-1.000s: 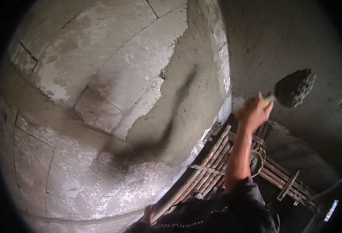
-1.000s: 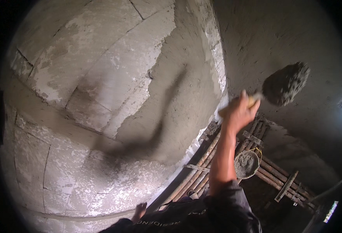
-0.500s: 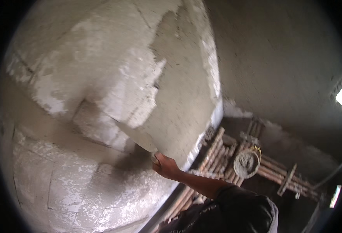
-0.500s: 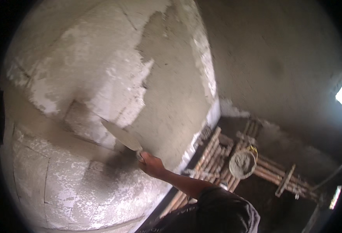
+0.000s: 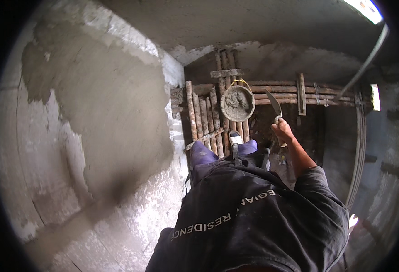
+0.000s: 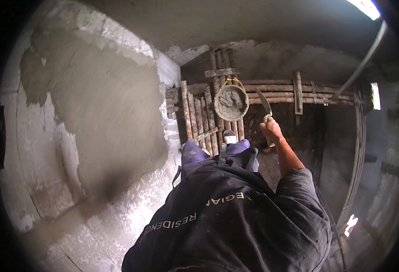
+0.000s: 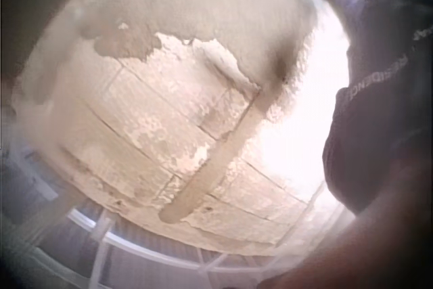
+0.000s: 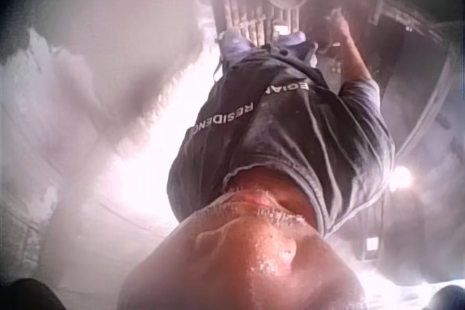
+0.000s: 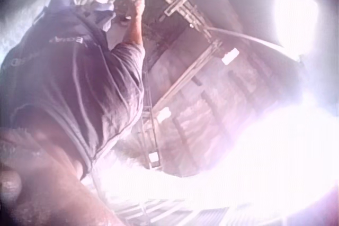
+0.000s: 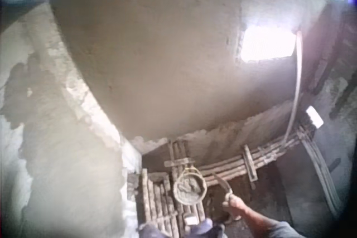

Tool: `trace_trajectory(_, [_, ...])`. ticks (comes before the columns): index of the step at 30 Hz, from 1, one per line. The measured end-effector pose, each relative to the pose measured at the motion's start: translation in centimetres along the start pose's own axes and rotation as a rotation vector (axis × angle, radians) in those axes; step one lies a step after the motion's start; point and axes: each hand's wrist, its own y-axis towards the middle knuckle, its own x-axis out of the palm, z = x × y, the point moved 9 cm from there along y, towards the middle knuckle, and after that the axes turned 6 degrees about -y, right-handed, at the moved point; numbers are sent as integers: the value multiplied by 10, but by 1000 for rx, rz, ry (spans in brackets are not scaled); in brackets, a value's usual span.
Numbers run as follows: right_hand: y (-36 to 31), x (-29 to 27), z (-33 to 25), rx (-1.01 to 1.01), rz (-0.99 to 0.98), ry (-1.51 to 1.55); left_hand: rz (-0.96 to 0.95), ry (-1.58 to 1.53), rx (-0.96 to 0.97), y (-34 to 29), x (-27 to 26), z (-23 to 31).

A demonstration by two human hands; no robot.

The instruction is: The person scoops wet cement from a bucket using a trowel and applies it to a curved concrete wall. They repeatedly smooth the surface with the trowel while standing on a bamboo scaffold.

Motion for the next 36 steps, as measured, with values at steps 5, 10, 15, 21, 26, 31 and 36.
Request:
trace_trajectory(5, [-8, 14, 42, 167, -158, 338, -93, 154, 223, 84, -21, 93])
trace_trajectory(10, [7, 61, 7, 173, -290, 333, -158, 338, 521, 157, -54, 205])
trace_trajectory(15, [35, 82, -61, -91, -272, 110, -248, 250, 327, 207, -107, 288])
trace_trajectory(21, [-7, 88, -85, 307, 30, 590, -426, 595, 365, 250, -159, 357])
trace_trajectory(26, [-120, 147, -111, 650, -196, 607, -482, 914, 486, 320, -147, 387])
trace_trajectory(31, [-187, 189, -129, 594, -45, 1072, -422, 977, 814, 361, -94, 508])
trace_trajectory(36, [-239, 265, -111, 670, -45, 1143, -251, 642, 957, 301, -27, 698])
